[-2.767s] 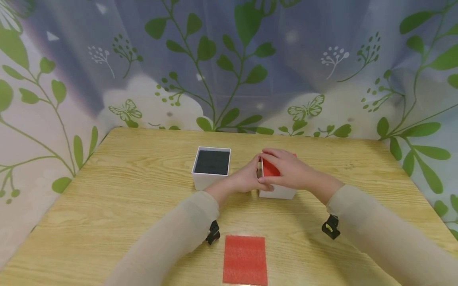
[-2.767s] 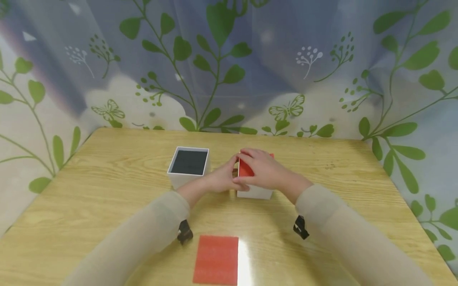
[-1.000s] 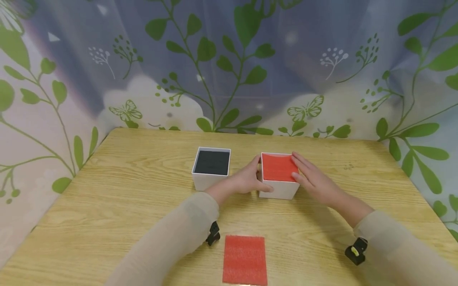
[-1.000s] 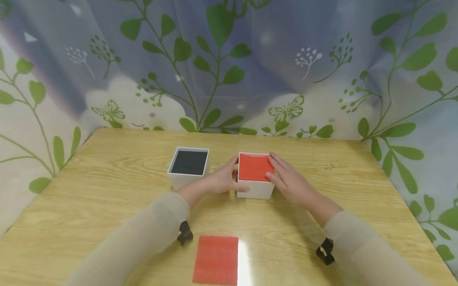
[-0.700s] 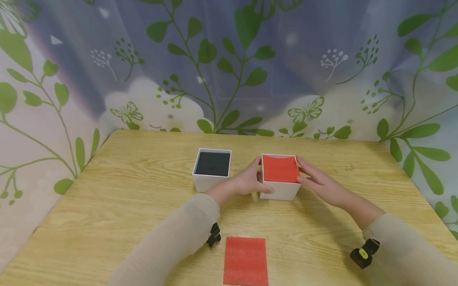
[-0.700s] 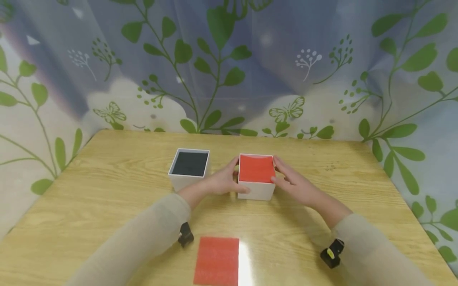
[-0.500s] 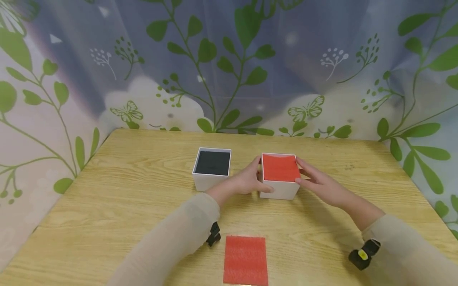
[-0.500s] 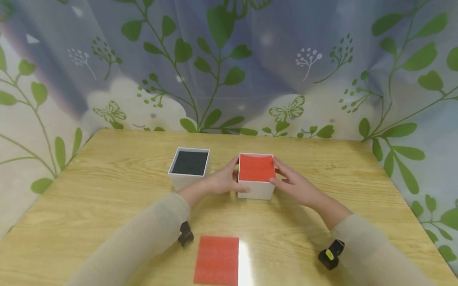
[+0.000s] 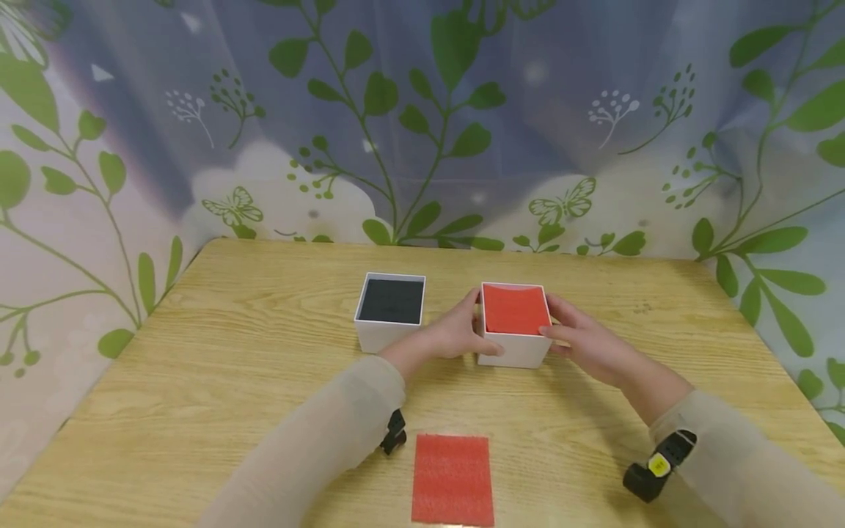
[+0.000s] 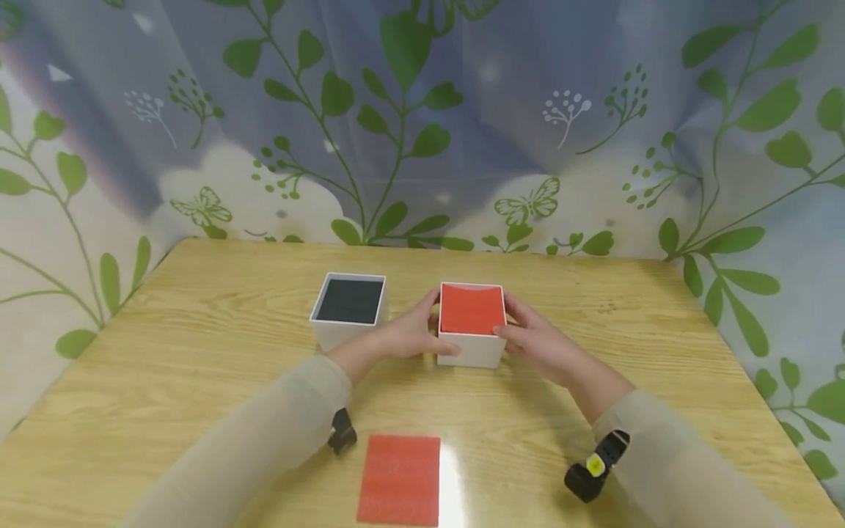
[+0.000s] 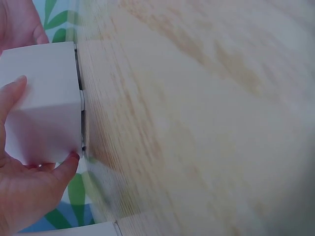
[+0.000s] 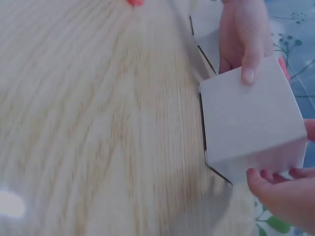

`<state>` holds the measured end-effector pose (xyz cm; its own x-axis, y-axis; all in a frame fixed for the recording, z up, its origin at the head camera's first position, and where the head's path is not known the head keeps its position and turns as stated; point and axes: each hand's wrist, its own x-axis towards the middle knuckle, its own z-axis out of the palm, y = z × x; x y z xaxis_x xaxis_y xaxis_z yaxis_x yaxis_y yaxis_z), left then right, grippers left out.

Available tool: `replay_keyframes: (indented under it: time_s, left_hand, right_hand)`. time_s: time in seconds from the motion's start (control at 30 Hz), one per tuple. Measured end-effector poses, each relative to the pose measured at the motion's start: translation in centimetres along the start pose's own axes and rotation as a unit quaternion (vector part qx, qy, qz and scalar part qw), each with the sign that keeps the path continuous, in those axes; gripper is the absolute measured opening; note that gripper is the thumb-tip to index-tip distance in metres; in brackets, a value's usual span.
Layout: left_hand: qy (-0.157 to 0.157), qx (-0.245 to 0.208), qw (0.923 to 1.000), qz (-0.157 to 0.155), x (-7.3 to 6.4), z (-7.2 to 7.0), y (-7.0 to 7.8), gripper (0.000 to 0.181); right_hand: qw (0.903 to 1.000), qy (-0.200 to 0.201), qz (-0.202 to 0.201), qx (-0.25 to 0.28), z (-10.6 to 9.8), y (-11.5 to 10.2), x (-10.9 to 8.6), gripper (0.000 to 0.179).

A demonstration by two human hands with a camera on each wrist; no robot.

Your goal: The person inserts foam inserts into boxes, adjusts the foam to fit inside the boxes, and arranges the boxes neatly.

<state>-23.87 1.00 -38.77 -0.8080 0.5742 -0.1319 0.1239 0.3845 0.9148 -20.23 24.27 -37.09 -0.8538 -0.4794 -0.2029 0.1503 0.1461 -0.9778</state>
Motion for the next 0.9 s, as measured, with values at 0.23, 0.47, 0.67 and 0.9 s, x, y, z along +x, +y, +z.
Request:
replay_keyframes:
  time_s: [0.23,0.47,0.67,0.9]
  left_hand:
    - [-0.001,0.001,1.0,0.0,0.0,0.1,-0.1,0.088]
    - [0.001,-0.014,0.9999,0.002,0.1,0.3,-0.4,0.089]
    - [0.003,-0.012,0.9999,-0.003,0.1,0.1,-0.4,0.091]
    - [0.003,0.0,1.0,-0.002,0.1,0.1,-0.4,0.093]
  right_hand:
    - [0.999,0.008,0.042,0.011,-0.1,0.2,-0.1,0.069]
    - [0.9995,0.015,0.029,-0.005,-1.0,-0.4,-0.3,0.067]
    - [0.9987,0.011,0.017,-0.047,-1.1,-0.6,-0.3,0.066]
    - [0.9907,0.046,0.051,-0.117,-0.3,-1.3,0.3,0.072]
